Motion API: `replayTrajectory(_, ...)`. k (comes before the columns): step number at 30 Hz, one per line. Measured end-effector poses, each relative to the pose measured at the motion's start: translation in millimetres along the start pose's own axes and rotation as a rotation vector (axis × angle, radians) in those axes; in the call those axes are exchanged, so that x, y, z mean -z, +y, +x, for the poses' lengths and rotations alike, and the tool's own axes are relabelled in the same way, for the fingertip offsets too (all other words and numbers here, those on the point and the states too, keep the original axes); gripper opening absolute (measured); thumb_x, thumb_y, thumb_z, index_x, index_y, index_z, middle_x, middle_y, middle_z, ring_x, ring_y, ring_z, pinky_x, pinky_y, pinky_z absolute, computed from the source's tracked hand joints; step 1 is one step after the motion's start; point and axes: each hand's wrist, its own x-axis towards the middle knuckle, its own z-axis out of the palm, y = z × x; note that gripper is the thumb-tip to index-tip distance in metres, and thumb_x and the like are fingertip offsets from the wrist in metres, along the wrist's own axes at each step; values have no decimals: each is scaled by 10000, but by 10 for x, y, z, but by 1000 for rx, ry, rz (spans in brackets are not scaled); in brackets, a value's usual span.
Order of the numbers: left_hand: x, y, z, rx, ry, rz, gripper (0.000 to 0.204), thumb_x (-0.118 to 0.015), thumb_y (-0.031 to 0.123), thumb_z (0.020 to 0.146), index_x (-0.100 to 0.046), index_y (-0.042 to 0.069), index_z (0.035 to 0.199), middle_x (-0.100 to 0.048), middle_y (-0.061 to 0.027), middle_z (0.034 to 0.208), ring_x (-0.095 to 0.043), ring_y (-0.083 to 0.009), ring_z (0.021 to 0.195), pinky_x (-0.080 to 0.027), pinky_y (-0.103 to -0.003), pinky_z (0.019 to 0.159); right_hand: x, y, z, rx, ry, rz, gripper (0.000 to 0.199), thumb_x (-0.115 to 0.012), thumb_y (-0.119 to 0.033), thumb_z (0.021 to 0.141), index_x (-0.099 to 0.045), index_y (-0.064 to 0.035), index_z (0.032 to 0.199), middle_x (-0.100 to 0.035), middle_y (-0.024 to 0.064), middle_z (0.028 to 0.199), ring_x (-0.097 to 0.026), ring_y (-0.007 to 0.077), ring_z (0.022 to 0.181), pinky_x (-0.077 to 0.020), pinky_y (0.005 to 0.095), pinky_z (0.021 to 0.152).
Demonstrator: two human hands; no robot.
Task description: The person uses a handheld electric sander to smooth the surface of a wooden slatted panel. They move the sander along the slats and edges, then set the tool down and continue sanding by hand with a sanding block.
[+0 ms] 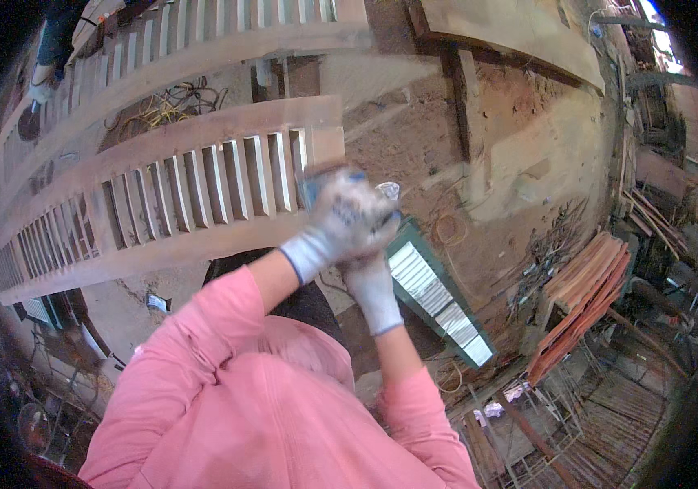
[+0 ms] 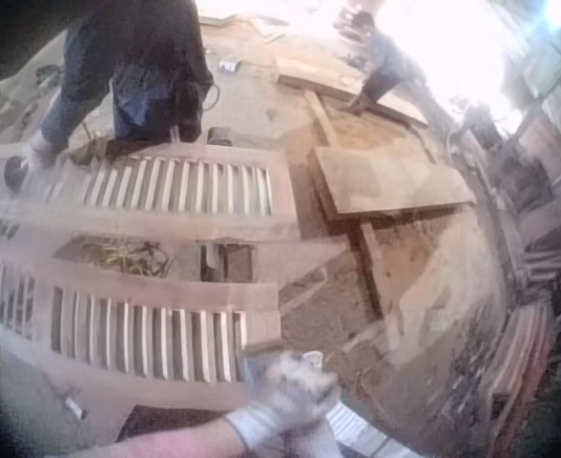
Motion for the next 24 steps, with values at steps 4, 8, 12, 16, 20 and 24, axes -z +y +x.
replayTrajectory(4,65,-64,-20,30,28,-57,219,-693,377,874,-759,169,853,-746,-65,775,-724,-265,751,-521,-441,837,178,-363,17,-242,-120,189,531,-727,-176,914,-584,4,1393,-665,247,1344,-634,336,1259,-476,407,1099)
replayTrajectory(8,289,-461,439,93,87,5,215,-699,385,878,-779,186,892,-760,-84,821,-728,-276,810,-521,-451,833,317,-718,873,-316,-220,190,549,-718,-179,918,-565,13,1409,-655,252,1361,-608,345,1306,-454,435,1126)
replayTrajectory(12,263,-330,359,84,73,4,214,-707,370,876,-784,172,904,-765,-93,830,-730,-279,793,-525,-449,854,161,-378,645,-169,-99,16,568,-730,-204,917,-561,20,1411,-643,258,1377,-594,338,1328,-455,445,1121)
replayTrajectory(16,158,-207,103,37,86,-65,210,-719,362,866,-785,167,903,-760,-82,808,-735,-269,766,-535,-435,878,207,-428,217,-213,-124,-3,615,-769,-225,900,-551,3,1428,-615,253,1421,-559,349,1376,-436,437,1140)
replayTrajectory(20,298,-459,409,88,125,-4,228,-694,380,885,-789,177,929,-768,-73,831,-730,-283,771,-537,-438,866,289,-562,804,-291,-102,99,638,-828,-247,858,-589,0,1396,-678,235,1336,-635,296,1276,-497,428,1058)
replayTrajectory(24,276,-358,335,77,94,12,227,-693,389,885,-792,185,905,-766,-74,819,-736,-263,776,-541,-443,858,157,-372,658,-275,-90,78,667,-832,-235,845,-574,-3,1414,-674,224,1344,-637,303,1273,-494,426,1066)
